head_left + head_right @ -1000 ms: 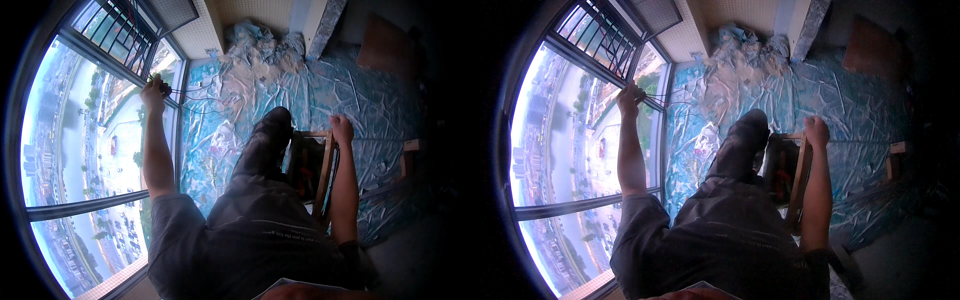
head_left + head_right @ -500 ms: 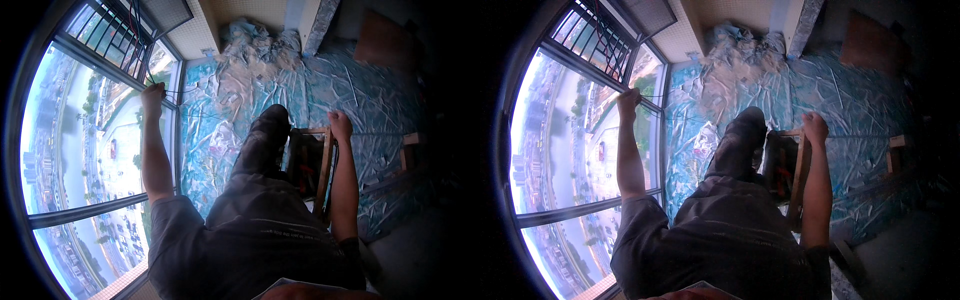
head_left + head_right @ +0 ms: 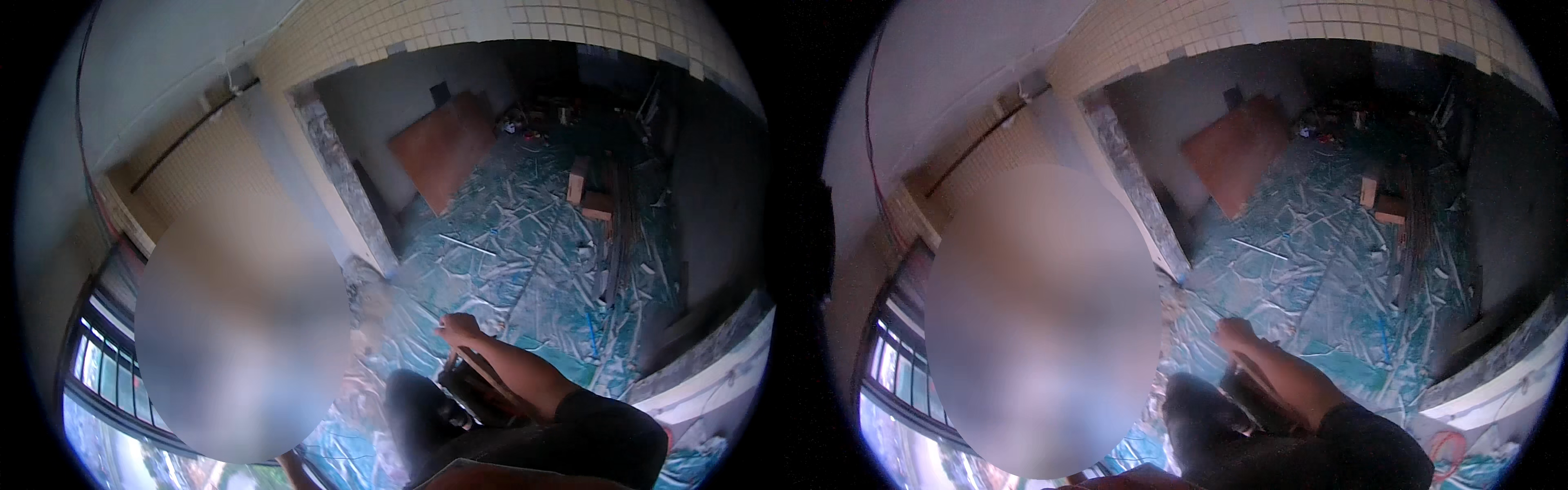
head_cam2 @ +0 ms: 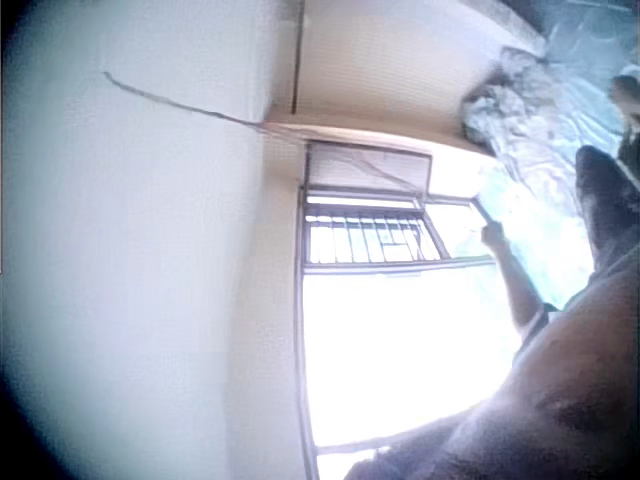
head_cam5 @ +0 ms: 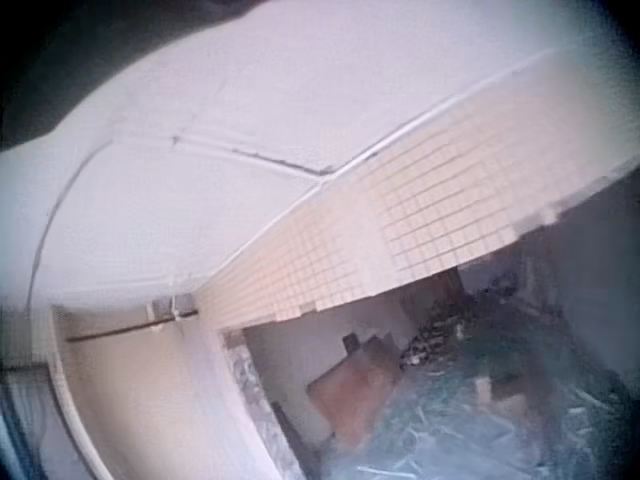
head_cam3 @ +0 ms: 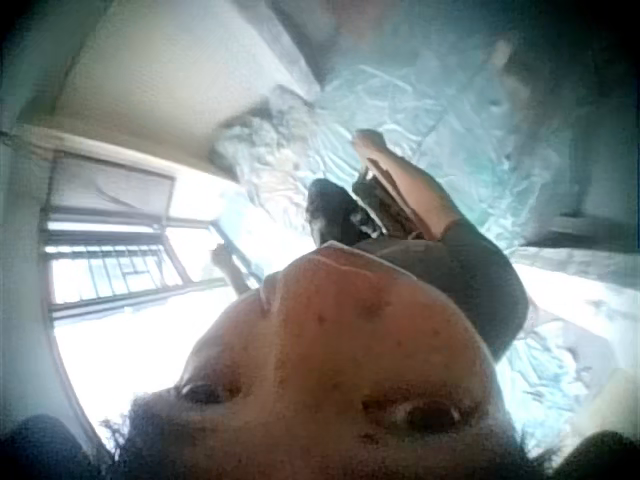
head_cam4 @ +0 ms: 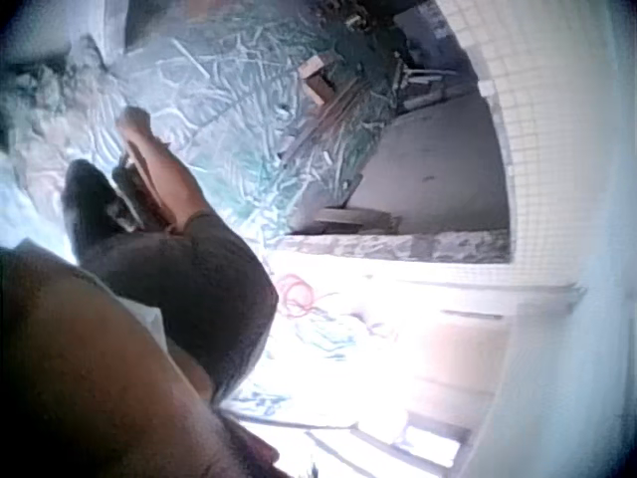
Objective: The person installs electrical wires along the ceiling and wall near a window. They pull and route multiple colored wires, secure them with clips, and adjust their position on a wooden ladder to reach different sections.
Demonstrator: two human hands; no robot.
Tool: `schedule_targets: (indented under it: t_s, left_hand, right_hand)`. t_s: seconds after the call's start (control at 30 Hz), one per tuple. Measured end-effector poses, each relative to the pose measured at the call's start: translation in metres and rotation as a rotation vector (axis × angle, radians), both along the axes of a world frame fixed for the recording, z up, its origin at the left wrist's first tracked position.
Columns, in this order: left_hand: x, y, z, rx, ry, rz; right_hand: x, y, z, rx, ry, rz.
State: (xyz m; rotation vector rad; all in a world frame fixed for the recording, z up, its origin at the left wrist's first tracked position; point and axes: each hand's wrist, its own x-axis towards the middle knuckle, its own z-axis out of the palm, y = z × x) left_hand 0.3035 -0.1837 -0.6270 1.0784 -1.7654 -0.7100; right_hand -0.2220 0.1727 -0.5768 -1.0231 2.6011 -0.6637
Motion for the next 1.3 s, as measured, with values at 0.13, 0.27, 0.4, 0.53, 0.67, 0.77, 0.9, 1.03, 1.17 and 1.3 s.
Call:
schedule_targets:
  t_s: [0.13, 0.27, 0.4, 0.53, 0.67, 0.77, 0.9, 1.03, 1.17, 1.3]
  left_hand:
    - [-0.035, 0.042, 0.048, 0.296, 0.428, -0.01]
    - [-0.059, 0.092, 0.105, 0.258, 0.488, -0.138]
    - [-0.058, 0.095, 0.107, 0.0, 0.025, -0.142]
    - [-0.081, 0.123, 0.101, 0.033, -0.096, -0.061]
    - [-0.09, 0.139, 0.093, 0.455, 0.213, -0.063]
    - [-0.097, 0.119, 0.045, 0.33, 0.193, -0.068]
    - [-0.12, 0.161, 0.011, -0.098, -0.121, -0.158]
    - [-0.173, 0.259, 0.063, -0.006, -0.39, -0.299]
    - [-0.186, 0.296, 0.023, 0.21, -0.153, -0.67]
    - [-0.208, 0.321, 0.05, 0.562, -0.02, -0.809]
  right_hand:
    - [0.006, 0.002, 0.002, 0.046, -0.03, 0.015]
    - [0.008, 0.002, -0.006, 0.03, 0.004, 0.039]
    - [0.014, -0.002, -0.002, 0.029, 0.015, 0.048]
    - [0.014, 0.005, -0.002, -0.005, 0.013, 0.024]
    - [0.014, 0.006, -0.005, -0.03, 0.021, 0.016]
    - [0.013, 0.004, -0.012, -0.062, 0.046, 0.025]
    - [0.012, 0.003, -0.005, -0.022, 0.011, 0.021]
    - [0.03, -0.008, 0.016, -0.246, 0.182, 0.073]
    - [0.113, -0.019, 0.13, -0.8, -0.427, 0.547]
    - [0.166, -0.002, 0.188, -0.901, -0.934, 0.624]
